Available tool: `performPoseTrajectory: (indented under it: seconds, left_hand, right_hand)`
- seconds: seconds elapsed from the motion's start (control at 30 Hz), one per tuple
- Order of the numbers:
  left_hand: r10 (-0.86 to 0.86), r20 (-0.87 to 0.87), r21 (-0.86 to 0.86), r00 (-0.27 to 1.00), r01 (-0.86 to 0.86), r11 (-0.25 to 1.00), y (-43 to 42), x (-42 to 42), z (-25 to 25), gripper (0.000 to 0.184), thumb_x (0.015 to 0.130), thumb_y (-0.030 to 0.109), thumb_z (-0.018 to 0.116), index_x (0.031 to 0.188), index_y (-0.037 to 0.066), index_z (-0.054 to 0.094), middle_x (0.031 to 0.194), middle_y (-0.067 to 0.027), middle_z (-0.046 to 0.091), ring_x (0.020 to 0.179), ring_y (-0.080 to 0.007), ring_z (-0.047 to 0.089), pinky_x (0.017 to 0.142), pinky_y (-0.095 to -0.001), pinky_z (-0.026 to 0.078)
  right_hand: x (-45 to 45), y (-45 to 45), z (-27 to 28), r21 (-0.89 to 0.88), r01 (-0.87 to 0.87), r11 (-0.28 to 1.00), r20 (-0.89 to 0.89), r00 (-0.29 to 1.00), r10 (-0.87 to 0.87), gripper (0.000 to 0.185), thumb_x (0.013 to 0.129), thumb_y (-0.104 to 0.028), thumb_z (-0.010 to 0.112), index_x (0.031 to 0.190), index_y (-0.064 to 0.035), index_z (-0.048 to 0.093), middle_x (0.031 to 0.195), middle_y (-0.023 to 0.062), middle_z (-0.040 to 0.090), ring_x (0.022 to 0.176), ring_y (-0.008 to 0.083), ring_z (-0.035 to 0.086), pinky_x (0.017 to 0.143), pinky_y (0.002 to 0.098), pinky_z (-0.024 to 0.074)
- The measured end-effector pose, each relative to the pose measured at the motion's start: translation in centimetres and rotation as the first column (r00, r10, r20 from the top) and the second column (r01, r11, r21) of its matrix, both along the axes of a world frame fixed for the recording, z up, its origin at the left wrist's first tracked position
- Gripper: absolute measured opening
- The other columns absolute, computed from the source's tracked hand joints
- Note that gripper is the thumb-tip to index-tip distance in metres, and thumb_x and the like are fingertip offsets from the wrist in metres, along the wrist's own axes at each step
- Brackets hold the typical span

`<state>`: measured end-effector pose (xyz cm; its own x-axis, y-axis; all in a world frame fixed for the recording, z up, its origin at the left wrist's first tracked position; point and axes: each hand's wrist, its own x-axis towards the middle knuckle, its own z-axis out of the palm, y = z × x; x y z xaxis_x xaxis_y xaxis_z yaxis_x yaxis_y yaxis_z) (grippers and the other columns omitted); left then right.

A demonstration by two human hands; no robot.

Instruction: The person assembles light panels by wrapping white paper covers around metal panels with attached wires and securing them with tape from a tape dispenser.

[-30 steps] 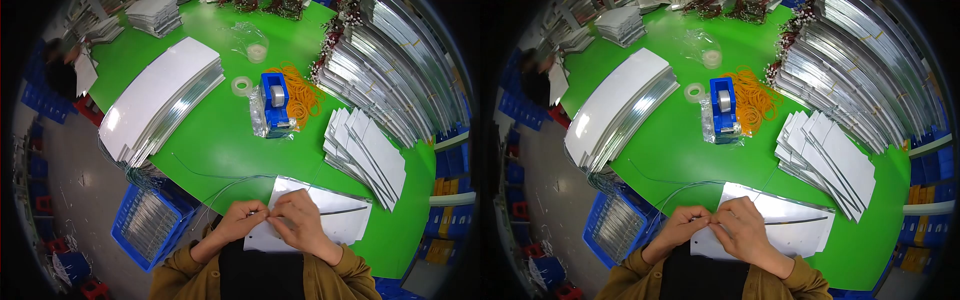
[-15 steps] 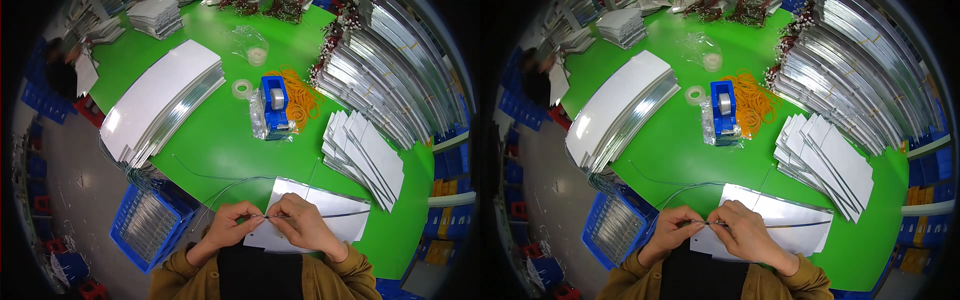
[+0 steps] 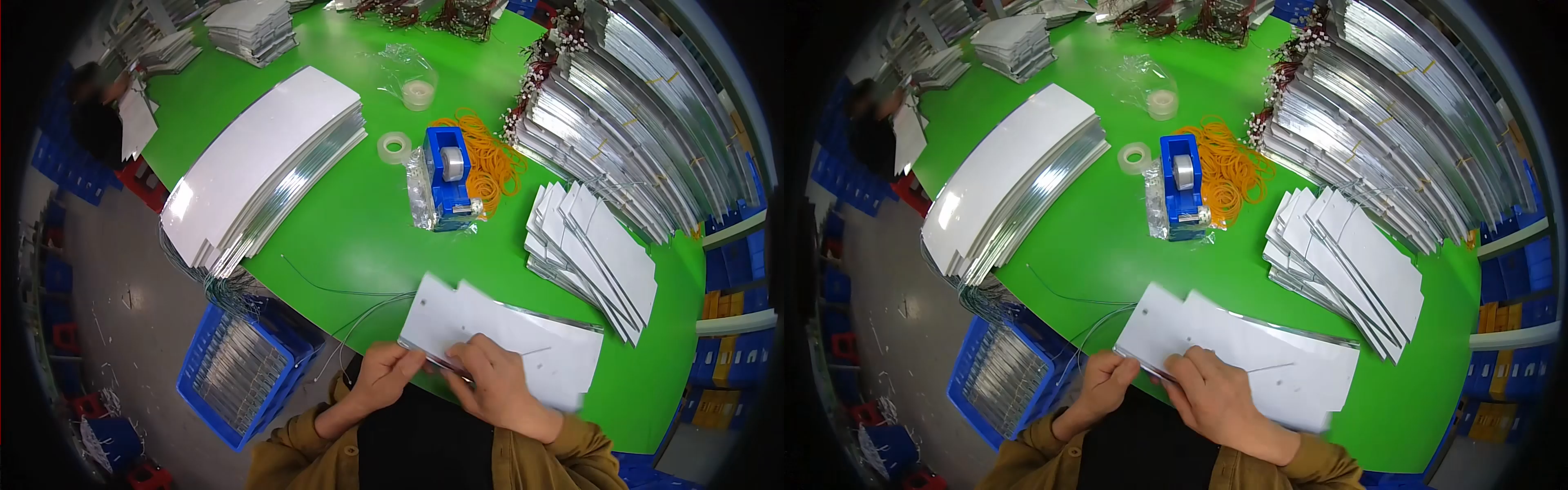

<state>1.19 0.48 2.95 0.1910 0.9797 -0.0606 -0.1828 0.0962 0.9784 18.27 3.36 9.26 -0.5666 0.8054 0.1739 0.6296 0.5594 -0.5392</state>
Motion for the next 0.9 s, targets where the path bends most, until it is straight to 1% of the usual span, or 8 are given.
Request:
performPoseTrajectory:
  seconds: [0.13,0.17,0.3,0.33,0.47,0.67,0.8,0.9]
  left_hand:
    - [0.167,0.106,-0.193,0.980,-0.145,0.970,0.0,0.5,-1.3,0.018,0.085,0.008,0.052,0.072,-0.002,0.058,0.061,-0.0026,0.055,0.054,-0.0097,0.048,0.053,-0.0213,0.040]
    - [0.165,0.103,-0.193,0.981,-0.144,0.971,0.0,0.4,-1.2,0.018,0.085,0.008,0.052,0.072,-0.002,0.058,0.061,-0.0026,0.055,0.054,-0.0097,0.048,0.053,-0.0213,0.040]
    - [0.179,-0.103,-0.070,0.978,-0.187,0.980,0.2,0.5,-0.7,0.017,0.086,0.007,0.051,0.072,-0.002,0.057,0.059,-0.0028,0.054,0.051,-0.0092,0.047,0.049,-0.0201,0.039]
    - [0.181,-0.103,-0.071,0.978,-0.189,0.979,0.2,0.6,-0.8,0.017,0.086,0.007,0.051,0.072,-0.002,0.057,0.059,-0.0028,0.054,0.051,-0.0092,0.047,0.049,-0.0201,0.039]
    - [0.209,-0.234,0.072,0.949,-0.197,0.978,0.1,0.9,-0.7,0.015,0.085,0.005,0.052,0.073,-0.002,0.057,0.057,-0.0030,0.055,0.049,-0.0086,0.047,0.046,-0.0191,0.037]
    - [0.223,-0.143,0.087,0.964,-0.212,0.973,0.2,1.5,-0.7,0.012,0.085,0.004,0.053,0.074,-0.001,0.058,0.059,-0.0033,0.057,0.049,-0.0086,0.048,0.045,-0.0191,0.037]
    - [0.196,-0.032,0.030,0.980,-0.195,0.980,0.1,1.4,-1.0,0.011,0.084,0.003,0.055,0.075,-0.002,0.059,0.060,-0.0036,0.058,0.050,-0.0090,0.049,0.045,-0.0196,0.038]
    - [0.130,-0.089,0.081,0.988,-0.123,0.989,0.3,0.6,-1.2,0.010,0.083,0.003,0.056,0.075,-0.002,0.059,0.061,-0.0040,0.058,0.050,-0.0092,0.050,0.046,-0.0193,0.038]
  right_hand:
    - [-0.4,-0.4,-3.3,-0.238,0.108,0.965,-0.235,0.958,-0.165,0.011,0.071,-0.003,0.064,0.080,-0.0056,0.058,0.070,0.0038,0.047,0.057,0.0183,0.045,0.049,0.0265,0.0369]
    - [-0.4,-0.4,-3.6,-0.239,0.108,0.965,-0.239,0.957,-0.167,0.011,0.071,-0.003,0.064,0.080,-0.0056,0.058,0.070,0.0038,0.047,0.057,0.0183,0.045,0.049,0.0265,0.0369]
    - [-0.3,-0.2,-4.2,-0.190,0.043,0.981,-0.274,0.957,-0.095,0.011,0.071,-0.004,0.064,0.080,-0.0062,0.058,0.071,0.0041,0.049,0.059,0.0191,0.046,0.050,0.0267,0.0376]
    - [-0.3,-0.2,-4.2,-0.191,0.041,0.981,-0.273,0.957,-0.093,0.011,0.071,-0.004,0.064,0.080,-0.0062,0.058,0.071,0.0041,0.049,0.059,0.0191,0.046,0.050,0.0267,0.0376]
    - [-0.6,0.0,-3.9,-0.035,-0.001,0.999,-0.261,0.965,-0.008,0.010,0.070,-0.002,0.063,0.077,-0.0070,0.057,0.069,0.0036,0.047,0.060,0.0192,0.045,0.050,0.0270,0.0371]
    - [-0.8,1.8,-2.8,0.001,-0.003,1.000,-0.271,0.963,0.003,0.010,0.069,-0.001,0.062,0.073,-0.0072,0.056,0.067,0.0030,0.046,0.059,0.0189,0.043,0.051,0.0268,0.0360]
    - [-1.0,2.1,-3.0,-0.072,0.000,0.997,-0.324,0.946,-0.024,0.011,0.067,0.000,0.061,0.070,-0.0076,0.054,0.065,0.0024,0.044,0.058,0.0181,0.041,0.051,0.0263,0.0347]
    - [-0.9,2.1,-3.3,-0.087,-0.005,0.996,-0.330,0.944,-0.025,0.010,0.067,0.000,0.061,0.071,-0.0072,0.056,0.066,0.0025,0.045,0.059,0.0183,0.042,0.052,0.0265,0.0351]
